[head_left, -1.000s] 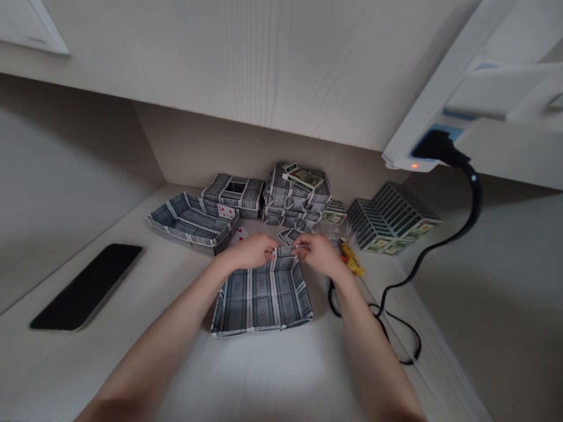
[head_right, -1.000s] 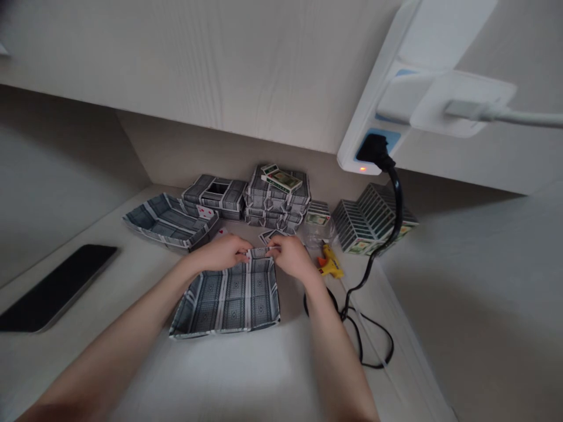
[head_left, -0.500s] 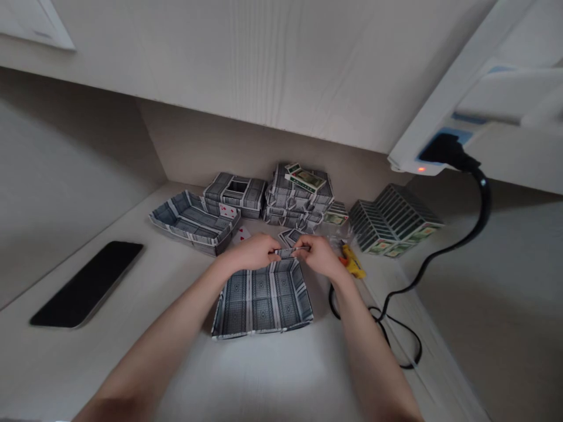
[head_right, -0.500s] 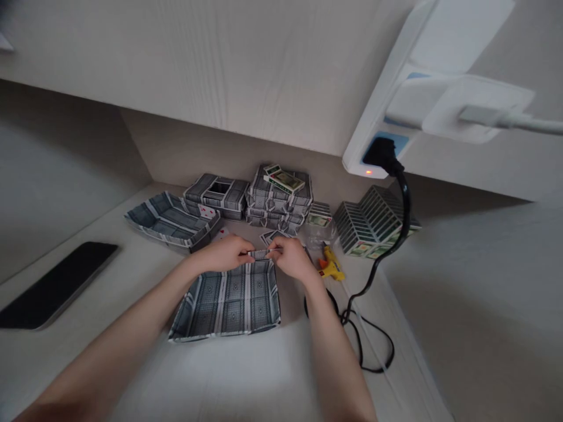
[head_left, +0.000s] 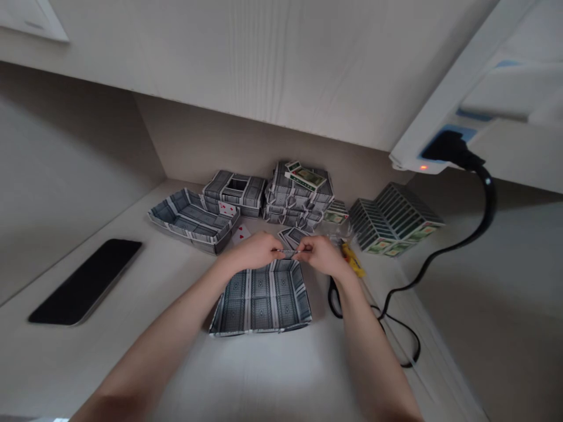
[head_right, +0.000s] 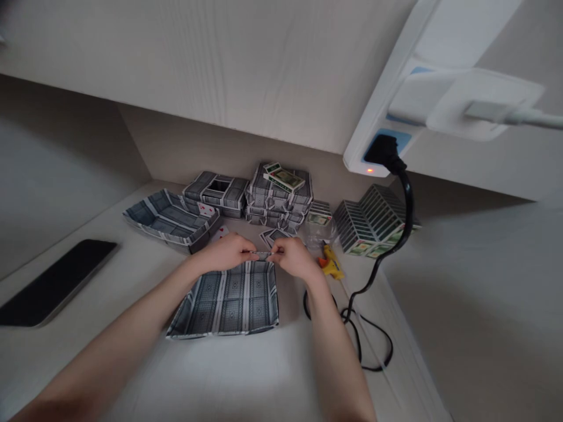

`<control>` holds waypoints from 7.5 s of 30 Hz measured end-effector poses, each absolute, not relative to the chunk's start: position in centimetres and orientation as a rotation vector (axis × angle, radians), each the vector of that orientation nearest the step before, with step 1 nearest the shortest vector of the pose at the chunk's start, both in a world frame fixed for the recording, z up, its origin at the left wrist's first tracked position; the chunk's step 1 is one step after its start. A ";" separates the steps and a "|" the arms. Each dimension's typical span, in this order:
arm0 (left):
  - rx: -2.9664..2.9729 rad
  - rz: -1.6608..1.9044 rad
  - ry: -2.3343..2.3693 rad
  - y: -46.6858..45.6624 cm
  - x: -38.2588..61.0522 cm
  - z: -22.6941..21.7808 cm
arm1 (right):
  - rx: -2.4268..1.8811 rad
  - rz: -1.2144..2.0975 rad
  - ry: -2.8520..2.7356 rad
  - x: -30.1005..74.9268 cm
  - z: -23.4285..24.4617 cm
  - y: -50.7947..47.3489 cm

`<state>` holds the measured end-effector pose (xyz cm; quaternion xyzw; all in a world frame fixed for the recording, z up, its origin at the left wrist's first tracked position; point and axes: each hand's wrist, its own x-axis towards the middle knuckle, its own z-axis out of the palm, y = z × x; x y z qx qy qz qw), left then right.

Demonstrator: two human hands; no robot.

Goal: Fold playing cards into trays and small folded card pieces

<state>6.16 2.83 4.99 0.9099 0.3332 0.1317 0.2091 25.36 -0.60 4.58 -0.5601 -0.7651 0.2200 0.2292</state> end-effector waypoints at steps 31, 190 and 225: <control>2.190 0.215 0.882 3.2 5.3 5.1 | -1.412 0.742 -2.212 24.1 5.6 -1.6; 1.215 0.818 0.591 3.3 5.2 -4.6 | -1.103 1.173 -1.002 20.3 -3.2 -0.9; 1.495 1.061 0.976 2.9 5.0 -2.5 | -1.011 1.253 -0.989 19.1 -4.3 -1.0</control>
